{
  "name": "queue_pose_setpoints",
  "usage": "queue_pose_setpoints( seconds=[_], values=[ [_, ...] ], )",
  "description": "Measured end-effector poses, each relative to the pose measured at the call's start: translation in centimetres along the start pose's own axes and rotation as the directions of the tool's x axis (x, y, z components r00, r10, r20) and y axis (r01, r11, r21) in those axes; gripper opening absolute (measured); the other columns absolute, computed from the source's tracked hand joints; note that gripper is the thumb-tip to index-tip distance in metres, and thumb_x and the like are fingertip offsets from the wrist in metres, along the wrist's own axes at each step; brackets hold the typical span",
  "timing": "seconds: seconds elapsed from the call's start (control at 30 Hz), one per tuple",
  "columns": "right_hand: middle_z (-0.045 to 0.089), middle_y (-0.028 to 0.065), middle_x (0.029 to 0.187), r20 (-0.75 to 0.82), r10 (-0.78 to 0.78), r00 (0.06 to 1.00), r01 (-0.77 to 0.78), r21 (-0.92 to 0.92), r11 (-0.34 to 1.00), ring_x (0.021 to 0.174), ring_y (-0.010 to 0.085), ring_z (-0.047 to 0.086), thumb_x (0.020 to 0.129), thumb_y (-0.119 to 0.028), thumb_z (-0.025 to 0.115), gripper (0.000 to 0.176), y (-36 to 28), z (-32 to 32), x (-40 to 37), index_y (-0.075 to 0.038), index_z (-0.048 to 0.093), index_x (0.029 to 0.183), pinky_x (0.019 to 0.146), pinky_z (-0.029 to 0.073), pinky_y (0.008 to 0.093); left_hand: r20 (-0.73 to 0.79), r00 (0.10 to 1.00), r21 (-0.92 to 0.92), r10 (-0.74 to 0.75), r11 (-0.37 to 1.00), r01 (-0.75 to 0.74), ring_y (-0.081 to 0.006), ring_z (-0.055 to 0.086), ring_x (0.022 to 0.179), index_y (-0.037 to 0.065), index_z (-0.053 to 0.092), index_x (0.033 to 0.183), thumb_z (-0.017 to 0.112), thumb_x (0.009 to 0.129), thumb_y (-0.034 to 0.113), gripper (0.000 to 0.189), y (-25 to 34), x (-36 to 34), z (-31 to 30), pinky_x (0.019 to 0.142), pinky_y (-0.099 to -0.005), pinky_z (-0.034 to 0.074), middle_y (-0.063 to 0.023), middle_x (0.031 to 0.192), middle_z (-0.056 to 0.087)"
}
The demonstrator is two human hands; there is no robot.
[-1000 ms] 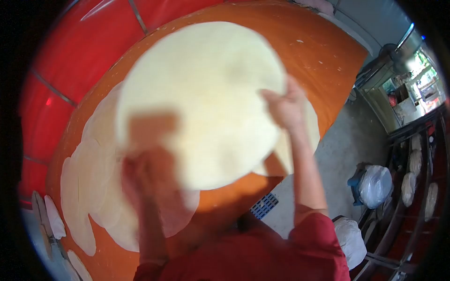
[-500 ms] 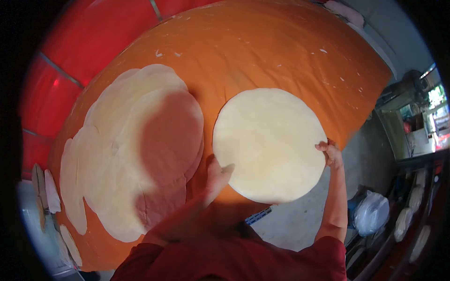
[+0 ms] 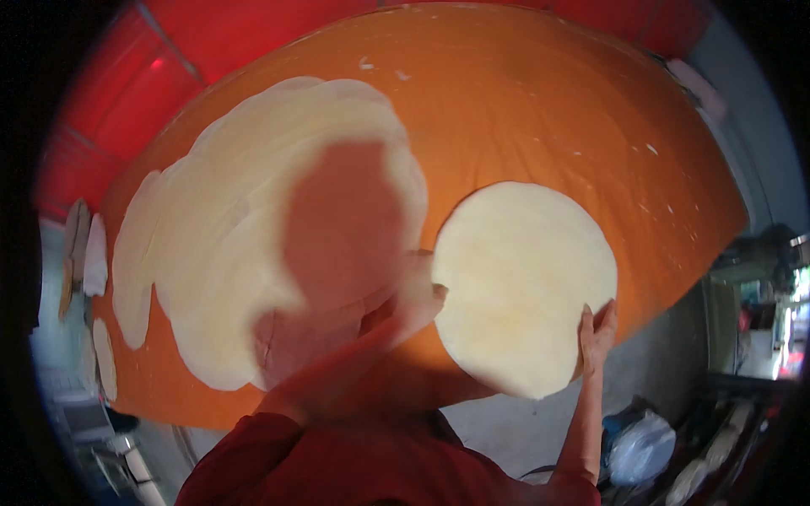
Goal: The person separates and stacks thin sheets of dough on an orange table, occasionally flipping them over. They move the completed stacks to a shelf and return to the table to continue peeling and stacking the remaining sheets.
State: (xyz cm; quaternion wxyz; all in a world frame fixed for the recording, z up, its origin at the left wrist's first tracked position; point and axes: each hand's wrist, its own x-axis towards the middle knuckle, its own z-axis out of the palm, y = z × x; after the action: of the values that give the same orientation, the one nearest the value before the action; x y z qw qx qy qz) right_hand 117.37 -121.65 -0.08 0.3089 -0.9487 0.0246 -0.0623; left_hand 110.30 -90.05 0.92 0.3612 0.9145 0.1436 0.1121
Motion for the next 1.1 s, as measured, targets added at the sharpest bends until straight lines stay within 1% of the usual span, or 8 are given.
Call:
queue_pose_setpoints(
  seconds=[0.2,0.3,0.4,0.5,0.8,0.9,0.97,1.1],
  values=[
    [0.032,0.0255,0.123,0.052,0.012,0.999,0.003,-0.286,0.958,0.117,0.0334,0.029,0.08,-0.027,0.049,0.058,0.7,0.3,0.8,0.009,0.029,0.12,0.096,0.025,0.0347,-0.093,0.995,-0.017,-0.032,0.999,0.03,-0.031,0.044,0.087,-0.001,0.046,0.096,0.063,0.054,0.005,0.045,-0.9,-0.1,0.8,0.071,-0.0377,0.04,-0.018,0.091,0.045],
    [0.036,0.0226,0.121,0.092,0.029,0.995,0.068,-0.88,0.469,0.116,0.0326,0.031,0.076,-0.023,0.052,0.054,-6.4,-2.2,2.4,0.004,0.034,0.119,0.096,0.026,0.0336,0.182,0.962,-0.362,-0.206,0.895,0.26,-0.0326,0.042,0.095,-0.003,0.038,0.105,0.061,0.063,0.008,0.049,0.2,-0.5,-2.5,0.079,-0.0371,0.037,-0.0209,0.101,0.041],
    [0.05,0.0194,0.107,0.398,-0.5,0.77,0.562,-0.051,0.825,0.099,0.0298,0.048,0.074,-0.012,0.054,0.039,-17.7,-1.0,2.6,0.0,0.045,0.111,0.084,0.039,0.0341,-0.286,0.958,-0.307,-0.017,0.949,-0.075,-0.0312,0.044,0.094,-0.001,0.037,0.108,0.059,0.067,0.009,0.047,-3.2,-2.9,-5.1,0.08,-0.0366,0.037,-0.019,0.103,0.041],
    [0.042,0.0129,0.116,0.455,-0.781,0.427,0.764,0.28,0.581,0.104,0.0231,0.044,0.074,-0.007,0.055,0.044,-25.4,7.8,-3.6,0.0,0.04,0.115,0.087,0.036,0.0311,-0.444,0.891,-0.2,-0.099,0.98,0.009,-0.0221,0.044,0.091,0.002,0.041,0.103,0.056,0.07,0.006,0.037,-9.3,-7.1,-11.1,0.079,-0.0315,0.038,-0.0121,0.098,0.043],
    [0.032,0.022,0.122,0.458,-0.886,-0.065,0.994,0.11,-0.017,0.113,0.0434,0.026,0.073,-0.037,0.052,0.058,-29.2,22.3,-12.7,0.003,0.039,0.115,0.09,0.026,0.0517,-0.771,0.06,-0.193,-0.634,0.321,0.927,-0.0329,0.032,0.112,0.004,0.033,0.12,0.066,0.058,0.031,0.075,-20.2,-21.6,-22.4,0.091,-0.0441,0.029,-0.0195,0.121,0.032],
    [0.033,0.0218,0.121,0.447,-0.893,-0.054,0.983,0.18,0.03,0.113,0.0435,0.026,0.072,-0.035,0.053,0.055,-30.0,21.6,-12.9,0.003,0.043,0.11,0.091,0.022,0.0539,-0.622,-0.036,-0.355,-0.782,0.241,0.903,-0.03,0.044,0.104,-0.002,0.043,0.11,0.068,0.058,0.024,0.063,-23.3,-25.0,-24.0,0.083,-0.0397,0.039,-0.0205,0.114,0.042],
    [0.031,0.0193,0.124,0.502,-0.865,-0.017,0.961,0.246,0.124,0.116,0.0391,0.026,0.074,-0.028,0.053,0.051,-32.0,20.4,-13.4,0.002,0.04,0.114,0.092,0.021,0.0516,-0.506,0.18,-0.803,-0.844,0.536,0.261,-0.025,0.057,0.078,-0.005,0.053,0.094,0.064,0.065,0.013,0.037,-24.4,-26.1,-25.0,0.067,-0.0328,0.047,-0.0149,0.092,0.057],
    [0.03,0.0164,0.126,0.518,-0.855,0.032,0.946,0.26,0.193,0.119,0.036,0.023,0.074,-0.026,0.052,0.053,-32.6,20.9,-14.0,-0.001,0.037,0.118,0.096,0.014,0.0491,-0.132,0.352,-0.969,-0.927,0.046,-0.241,-0.0183,0.058,0.065,-0.002,0.056,0.082,0.056,0.07,0.001,0.012,-24.6,-25.9,-27.5,0.057,-0.0265,0.047,-0.009,0.079,0.06]
  ],
)
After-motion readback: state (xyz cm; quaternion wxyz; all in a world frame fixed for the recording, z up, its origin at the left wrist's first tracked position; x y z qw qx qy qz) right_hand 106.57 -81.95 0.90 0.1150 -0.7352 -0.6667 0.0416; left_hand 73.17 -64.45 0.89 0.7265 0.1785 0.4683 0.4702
